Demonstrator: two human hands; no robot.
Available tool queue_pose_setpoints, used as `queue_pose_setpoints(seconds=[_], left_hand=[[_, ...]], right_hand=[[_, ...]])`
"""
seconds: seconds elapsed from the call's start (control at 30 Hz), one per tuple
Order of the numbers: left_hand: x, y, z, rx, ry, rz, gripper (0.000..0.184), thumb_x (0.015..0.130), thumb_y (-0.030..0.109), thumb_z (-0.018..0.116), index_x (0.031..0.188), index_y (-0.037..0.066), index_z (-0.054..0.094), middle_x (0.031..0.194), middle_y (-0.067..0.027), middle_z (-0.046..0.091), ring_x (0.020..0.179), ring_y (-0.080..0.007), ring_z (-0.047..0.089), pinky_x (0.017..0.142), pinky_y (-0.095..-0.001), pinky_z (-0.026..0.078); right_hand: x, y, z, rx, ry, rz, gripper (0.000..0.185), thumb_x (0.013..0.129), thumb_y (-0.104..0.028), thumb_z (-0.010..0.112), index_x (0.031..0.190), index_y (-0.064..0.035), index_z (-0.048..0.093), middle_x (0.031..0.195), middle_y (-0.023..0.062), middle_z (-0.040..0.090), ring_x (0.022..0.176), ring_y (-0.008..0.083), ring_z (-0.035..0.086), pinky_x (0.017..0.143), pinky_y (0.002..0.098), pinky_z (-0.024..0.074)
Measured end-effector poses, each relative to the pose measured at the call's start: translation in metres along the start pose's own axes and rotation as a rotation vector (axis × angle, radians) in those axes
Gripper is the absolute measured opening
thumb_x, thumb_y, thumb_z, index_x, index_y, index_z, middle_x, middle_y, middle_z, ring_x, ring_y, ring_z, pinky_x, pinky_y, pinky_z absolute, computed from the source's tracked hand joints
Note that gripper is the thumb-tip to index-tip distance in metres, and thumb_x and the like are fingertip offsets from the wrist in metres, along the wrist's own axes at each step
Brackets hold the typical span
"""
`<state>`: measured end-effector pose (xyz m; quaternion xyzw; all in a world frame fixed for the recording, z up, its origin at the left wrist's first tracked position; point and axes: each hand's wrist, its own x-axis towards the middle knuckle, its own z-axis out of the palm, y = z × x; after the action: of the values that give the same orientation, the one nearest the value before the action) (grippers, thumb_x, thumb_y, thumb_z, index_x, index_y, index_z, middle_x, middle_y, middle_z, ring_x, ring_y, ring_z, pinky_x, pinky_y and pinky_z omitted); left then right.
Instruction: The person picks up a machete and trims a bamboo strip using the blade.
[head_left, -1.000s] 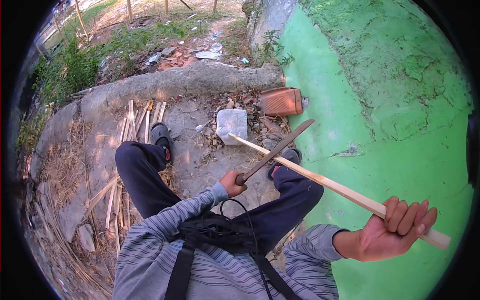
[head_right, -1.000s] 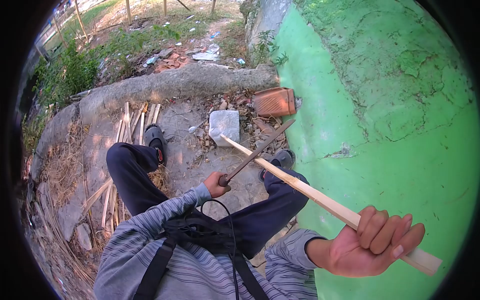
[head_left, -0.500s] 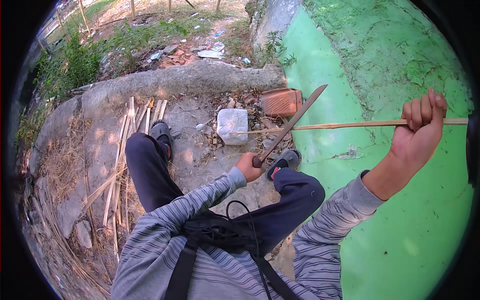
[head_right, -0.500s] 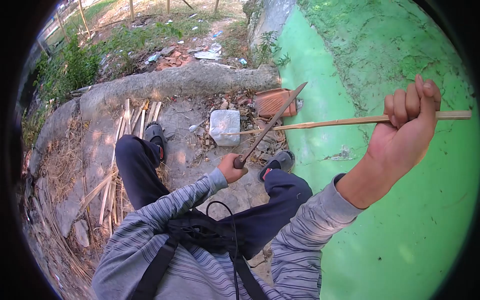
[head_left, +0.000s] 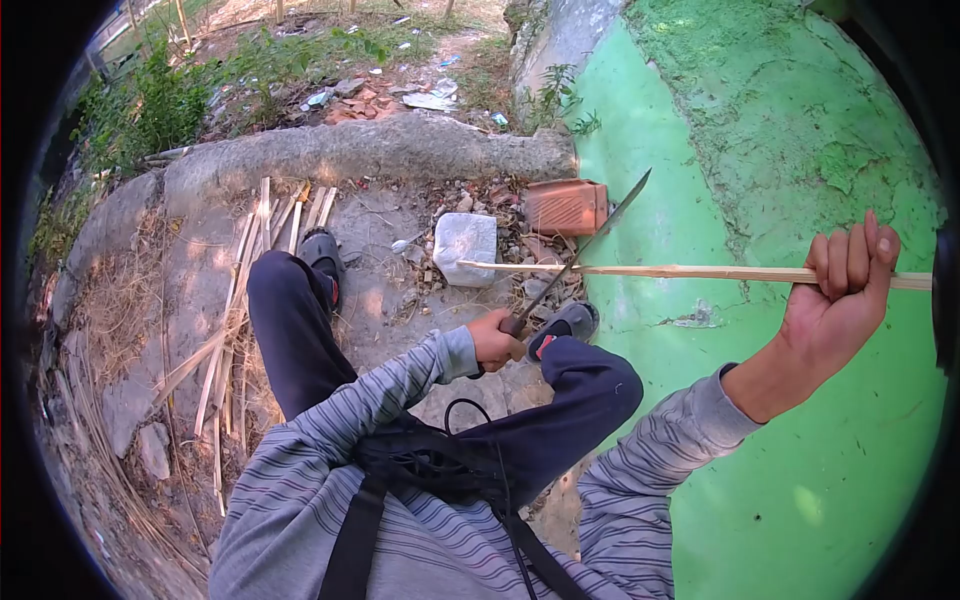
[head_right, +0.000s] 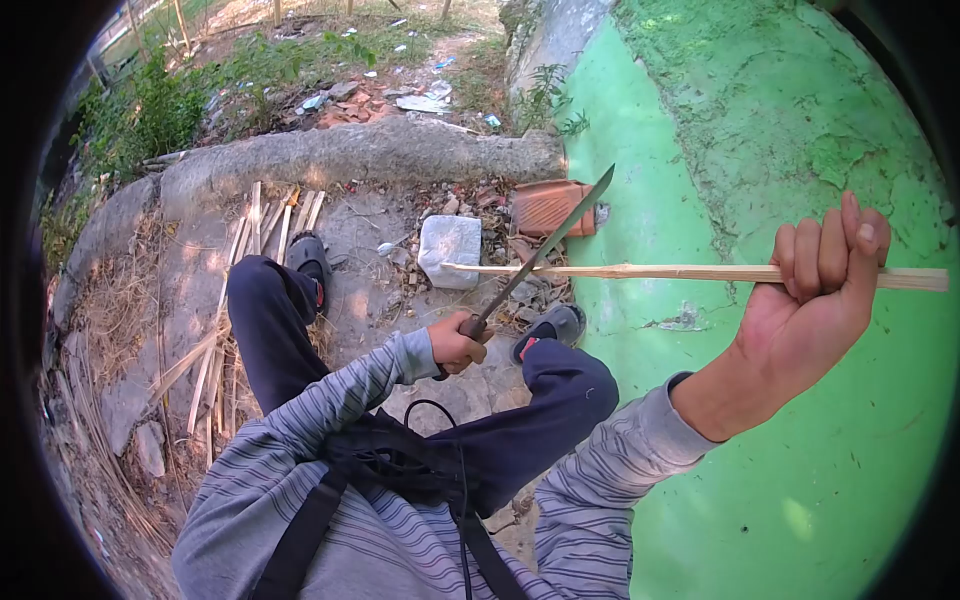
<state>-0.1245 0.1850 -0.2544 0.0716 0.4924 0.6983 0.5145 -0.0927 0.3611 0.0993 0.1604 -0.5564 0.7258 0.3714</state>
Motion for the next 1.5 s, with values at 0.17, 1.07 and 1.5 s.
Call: queue_pose_setpoints(seconds=[0.17,1.07,1.5], left_hand=[[-0.009,0.017,0.002,0.148,-0.007,0.052,0.018,0.073,0.003,0.065,0.073,0.007,0.047,0.053,0.0009,0.044,0.041,-0.0096,0.042,0.038,-0.0282,0.03],[-0.02,0.031,-0.005,0.588,0.173,0.156,0.022,0.068,0.017,0.069,0.07,0.0,0.054,0.057,-0.005,0.054,0.051,-0.0161,0.054,0.046,-0.0334,0.041],[-0.02,0.023,-0.006,0.585,0.229,0.217,0.023,0.068,0.019,0.067,0.069,-0.001,0.055,0.055,-0.0061,0.054,0.051,-0.017,0.055,0.047,-0.0354,0.043]], right_hand=[[-0.006,-0.002,-0.001,-0.044,0.03,-0.032,0.021,0.096,-0.006,0.053,0.075,-0.0075,0.046,0.055,-0.0065,0.018,0.048,0.0055,0.011,0.046,0.0253,0.0147],[-0.011,0.001,0.018,-0.114,0.064,-0.056,0.023,0.096,-0.004,0.048,0.075,-0.011,0.041,0.056,-0.0062,0.018,0.048,0.0054,0.011,0.046,0.025,0.0138],[-0.021,-0.002,0.018,-0.062,0.026,-0.064,0.025,0.098,-0.003,0.045,0.075,-0.0121,0.04,0.054,-0.0065,0.017,0.048,0.0054,0.01,0.046,0.0254,0.0128]])
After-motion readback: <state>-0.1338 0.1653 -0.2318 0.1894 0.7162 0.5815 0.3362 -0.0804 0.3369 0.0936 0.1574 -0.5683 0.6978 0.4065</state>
